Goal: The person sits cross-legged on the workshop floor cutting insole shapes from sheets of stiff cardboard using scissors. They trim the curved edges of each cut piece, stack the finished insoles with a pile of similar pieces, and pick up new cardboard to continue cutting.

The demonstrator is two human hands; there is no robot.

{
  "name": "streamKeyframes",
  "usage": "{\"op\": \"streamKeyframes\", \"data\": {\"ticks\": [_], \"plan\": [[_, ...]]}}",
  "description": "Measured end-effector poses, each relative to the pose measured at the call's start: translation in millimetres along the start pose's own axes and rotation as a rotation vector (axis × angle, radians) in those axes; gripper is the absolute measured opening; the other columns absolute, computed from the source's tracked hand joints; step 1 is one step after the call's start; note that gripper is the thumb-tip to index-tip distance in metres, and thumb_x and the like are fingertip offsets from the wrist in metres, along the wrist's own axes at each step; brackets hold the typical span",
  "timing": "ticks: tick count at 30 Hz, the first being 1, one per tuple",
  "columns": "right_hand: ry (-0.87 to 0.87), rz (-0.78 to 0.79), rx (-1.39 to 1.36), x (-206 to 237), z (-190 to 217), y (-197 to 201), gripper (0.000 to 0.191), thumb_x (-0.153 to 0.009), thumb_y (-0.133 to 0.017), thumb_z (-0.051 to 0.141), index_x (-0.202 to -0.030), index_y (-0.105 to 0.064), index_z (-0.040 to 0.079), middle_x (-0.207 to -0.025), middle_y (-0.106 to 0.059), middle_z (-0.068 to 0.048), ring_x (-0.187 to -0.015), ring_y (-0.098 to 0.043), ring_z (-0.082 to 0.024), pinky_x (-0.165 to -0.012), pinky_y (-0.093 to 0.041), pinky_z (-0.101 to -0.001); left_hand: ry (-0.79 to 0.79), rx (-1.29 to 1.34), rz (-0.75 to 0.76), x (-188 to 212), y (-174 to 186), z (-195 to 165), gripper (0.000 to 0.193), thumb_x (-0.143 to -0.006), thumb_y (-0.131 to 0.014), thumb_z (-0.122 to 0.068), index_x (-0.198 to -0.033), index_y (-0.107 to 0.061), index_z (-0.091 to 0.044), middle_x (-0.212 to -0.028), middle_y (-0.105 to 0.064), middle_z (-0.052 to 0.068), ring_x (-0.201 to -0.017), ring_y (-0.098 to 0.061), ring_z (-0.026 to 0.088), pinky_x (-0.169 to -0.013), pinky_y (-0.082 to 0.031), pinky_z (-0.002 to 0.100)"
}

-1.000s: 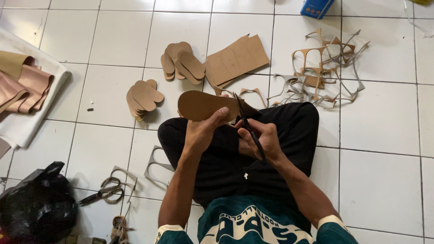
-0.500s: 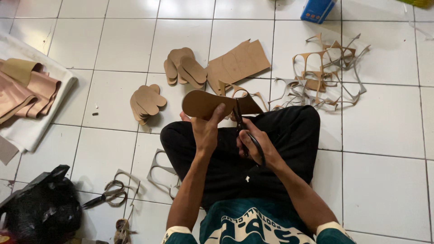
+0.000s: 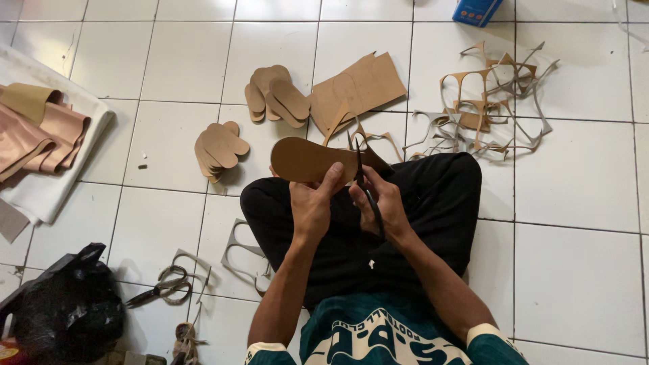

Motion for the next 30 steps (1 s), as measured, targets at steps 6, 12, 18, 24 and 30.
{"op": "streamKeyframes", "data": {"ticks": [6,12,18,24,30], "plan": [[0.015,-0.020,-0.003,3,-5,6,0.061,-0.097,-0.063,0.060,-0.121,-0.067,0.004,-0.069,-0.060,0.001,-0.062,-0.058,-0.007,-0.056,-0.047,-0.0268,0.034,0.020,0.065,1,-2,-1,0.022,-0.097,-0.071,-0.008,-0.111,-0.066,0.008,-0.106,-0.071,0.013,-0.095,-0.074,0.018,-0.087,-0.066,0.033],[-0.046,0.001,-0.052,8,-3,11,0.061,-0.093,-0.064,0.059,-0.116,-0.070,0.003,-0.060,-0.057,0.005,-0.053,-0.055,-0.004,-0.046,-0.041,-0.0254,0.057,-0.051,0.090,-3,2,-2,0.023,-0.097,-0.073,-0.008,-0.110,-0.065,0.009,-0.104,-0.070,0.013,-0.093,-0.073,0.020,-0.084,-0.066,0.033],[0.018,0.009,-0.026,10,-3,15,0.063,-0.094,-0.065,0.060,-0.117,-0.072,0.002,-0.061,-0.055,0.006,-0.054,-0.049,-0.003,-0.049,-0.037,-0.0237,0.039,-0.075,0.172,-4,-1,-11,0.025,-0.096,-0.072,-0.009,-0.112,-0.063,0.008,-0.103,-0.072,0.015,-0.095,-0.075,0.021,-0.086,-0.067,0.034],[0.024,0.024,-0.006,12,-6,19,0.062,-0.094,-0.066,0.059,-0.116,-0.073,0.002,-0.061,-0.053,0.006,-0.056,-0.049,-0.002,-0.050,-0.037,-0.0227,0.074,-0.112,0.204,-6,-1,-17,0.027,-0.095,-0.072,-0.010,-0.113,-0.063,0.009,-0.103,-0.073,0.015,-0.094,-0.077,0.022,-0.086,-0.067,0.034],[0.048,0.028,0.022,13,-3,24,0.054,-0.096,-0.068,0.053,-0.111,-0.073,0.001,-0.066,-0.059,0.005,-0.060,-0.051,-0.003,-0.053,-0.038,-0.0229,0.063,-0.158,0.210,-10,3,-12,0.031,-0.094,-0.075,-0.012,-0.115,-0.063,0.007,-0.103,-0.072,0.013,-0.093,-0.074,0.019,-0.081,-0.066,0.033]]}}
Point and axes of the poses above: each hand's wrist, its own x-axis away from the middle knuckle, its own y-axis out of the back of the hand, z = x × y, the point moved 5 cm from there along -x, towards the middle knuckle
